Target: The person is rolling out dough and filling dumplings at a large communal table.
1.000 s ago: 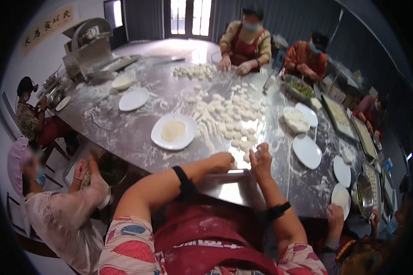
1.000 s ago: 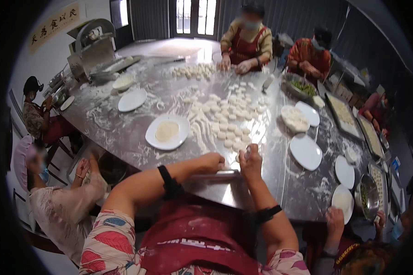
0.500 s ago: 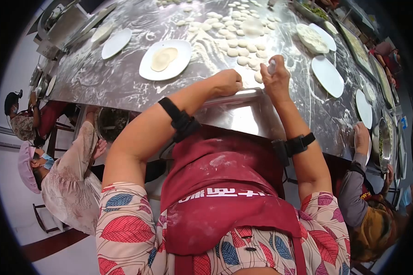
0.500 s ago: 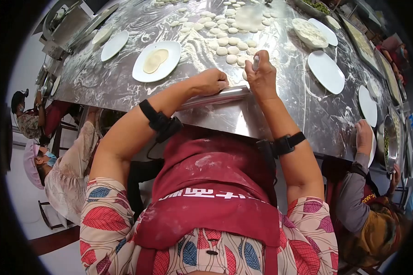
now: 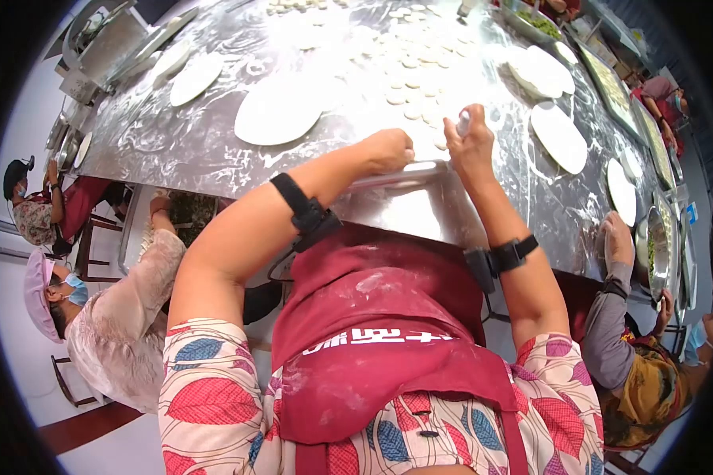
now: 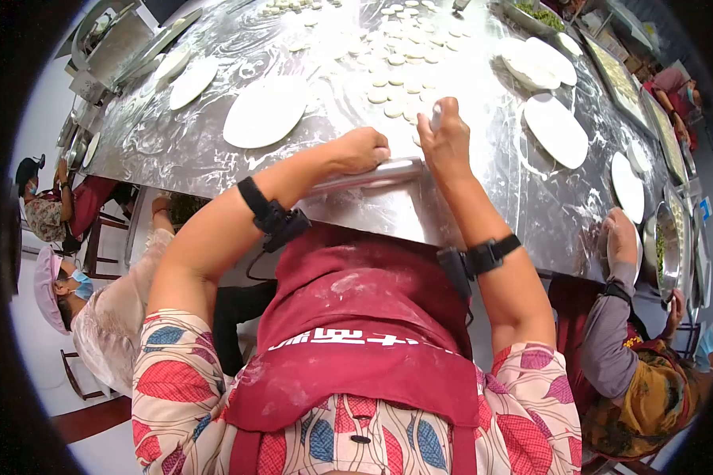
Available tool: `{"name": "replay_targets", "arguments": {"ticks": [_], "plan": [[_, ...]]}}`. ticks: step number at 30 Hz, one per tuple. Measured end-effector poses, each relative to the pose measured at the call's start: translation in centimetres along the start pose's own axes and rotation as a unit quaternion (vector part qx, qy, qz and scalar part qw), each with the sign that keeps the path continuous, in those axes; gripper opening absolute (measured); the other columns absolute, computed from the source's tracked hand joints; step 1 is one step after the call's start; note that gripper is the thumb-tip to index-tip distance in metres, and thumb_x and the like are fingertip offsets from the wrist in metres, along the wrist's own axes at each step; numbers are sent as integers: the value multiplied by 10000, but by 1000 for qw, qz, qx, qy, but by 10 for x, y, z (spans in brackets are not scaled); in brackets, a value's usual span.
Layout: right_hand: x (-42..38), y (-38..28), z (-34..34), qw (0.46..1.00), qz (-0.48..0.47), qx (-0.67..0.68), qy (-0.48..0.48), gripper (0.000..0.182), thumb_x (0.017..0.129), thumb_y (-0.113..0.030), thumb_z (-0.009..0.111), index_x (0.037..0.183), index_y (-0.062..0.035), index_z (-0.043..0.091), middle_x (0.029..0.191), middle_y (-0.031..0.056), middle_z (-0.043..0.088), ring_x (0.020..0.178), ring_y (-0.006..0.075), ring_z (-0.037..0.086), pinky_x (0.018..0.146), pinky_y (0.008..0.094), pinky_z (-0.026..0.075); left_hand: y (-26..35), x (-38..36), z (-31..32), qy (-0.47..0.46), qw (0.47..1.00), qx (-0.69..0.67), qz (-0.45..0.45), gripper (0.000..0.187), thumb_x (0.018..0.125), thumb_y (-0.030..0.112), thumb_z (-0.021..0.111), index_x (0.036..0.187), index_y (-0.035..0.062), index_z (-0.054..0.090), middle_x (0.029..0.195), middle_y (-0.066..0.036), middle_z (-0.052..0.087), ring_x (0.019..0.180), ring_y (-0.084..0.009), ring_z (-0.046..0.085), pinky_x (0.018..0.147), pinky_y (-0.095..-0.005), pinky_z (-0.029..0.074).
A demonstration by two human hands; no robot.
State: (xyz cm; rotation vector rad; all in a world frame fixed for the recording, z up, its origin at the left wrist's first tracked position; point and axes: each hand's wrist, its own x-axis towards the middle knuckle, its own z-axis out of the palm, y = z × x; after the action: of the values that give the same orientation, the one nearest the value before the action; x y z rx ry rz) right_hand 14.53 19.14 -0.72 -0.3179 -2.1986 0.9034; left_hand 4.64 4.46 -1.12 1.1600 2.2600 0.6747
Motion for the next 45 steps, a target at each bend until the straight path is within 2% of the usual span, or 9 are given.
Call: {"name": "replay_targets", "arguments": {"ticks": [4, 10, 13, 20, 24, 27, 29, 35, 45], "plan": [[-56, 3, -33, 998, -65, -20, 2, 263, 797, -76, 637, 944, -17, 426, 694, 183, 544, 597, 328, 570, 562, 393, 453, 1, -6, -1, -48, 999, 18, 17, 197, 743, 126, 586, 874, -10, 643, 781, -172, 649, 725, -256, 609, 681, -341, 469], [-48, -7, -30, 996, 71, 52, -25, 248, 801, -69, 631, 940, -14, 433, 728, 190, 517, 595, 321, 557, 565, 397, 445, -4, -19, -8, -74, 996, -52, 0, 206, 760, 113, 578, 924, 2, 634, 811, -155, 656, 733, -252, 610, 682, -345, 471], [-1, 2, 2, 998, -46, -25, 29, 266, 808, -80, 626, 959, -1, 422, 688, 227, 542, 622, 432, 534, 570, 423, 441, -4, -6, 1, 36, 999, 14, 14, 191, 772, 132, 602, 904, -2, 638, 805, -154, 656, 749, -251, 615, 694, -347, 476], [-72, -6, -38, 996, 37, 77, -6, 234, 798, -72, 618, 936, -39, 433, 687, 150, 538, 534, 268, 559, 502, 368, 439, -9, -7, -5, -32, 999, -17, 10, 199, 738, 98, 587, 902, -8, 626, 793, -153, 644, 725, -244, 603, 676, -335, 471], [-53, 1, -31, 998, 27, 58, -21, 232, 801, -62, 614, 936, -34, 428, 695, 167, 532, 553, 290, 560, 514, 366, 437, -6, -17, -16, -86, 995, -56, -3, 232, 731, 84, 571, 939, -12, 611, 800, -165, 634, 744, -237, 603, 682, -331, 467], [-4, 6, 0, 998, -65, -14, 24, 268, 812, -76, 620, 970, -13, 413, 702, 201, 545, 589, 351, 554, 561, 422, 441, -7, -5, -5, 11, 998, 26, 50, 211, 733, 90, 571, 914, -8, 621, 785, -168, 632, 735, -233, 605, 666, -333, 468], [8, 3, 6, 999, 26, 5, -29, 274, 806, -82, 629, 964, -16, 415, 704, 201, 546, 595, 349, 560, 569, 415, 449, -5, 4, 1, 11, 1000, 7, 9, 197, 741, 104, 575, 896, -6, 627, 775, -168, 632, 734, -231, 607, 662, -334, 469], [-65, 2, -38, 998, -4, 56, -20, 247, 806, -74, 633, 930, -35, 424, 677, 153, 549, 557, 282, 569, 522, 359, 446, 0, -13, -11, -41, 999, -10, -13, 158, 738, 70, 583, 875, 3, 625, 774, -158, 636, 751, -220, 604, 667, -329, 462], [-1, 10, 1, 1000, 10, 20, -11, 273, 798, -78, 649, 938, -30, 419, 669, 167, 534, 557, 305, 568, 528, 372, 449, -2, 1, -1, -18, 999, 28, 16, 207, 792, 151, 582, 920, -7, 624, 833, -217, 631, 804, -330, 601, 732, -395, 455]]}}
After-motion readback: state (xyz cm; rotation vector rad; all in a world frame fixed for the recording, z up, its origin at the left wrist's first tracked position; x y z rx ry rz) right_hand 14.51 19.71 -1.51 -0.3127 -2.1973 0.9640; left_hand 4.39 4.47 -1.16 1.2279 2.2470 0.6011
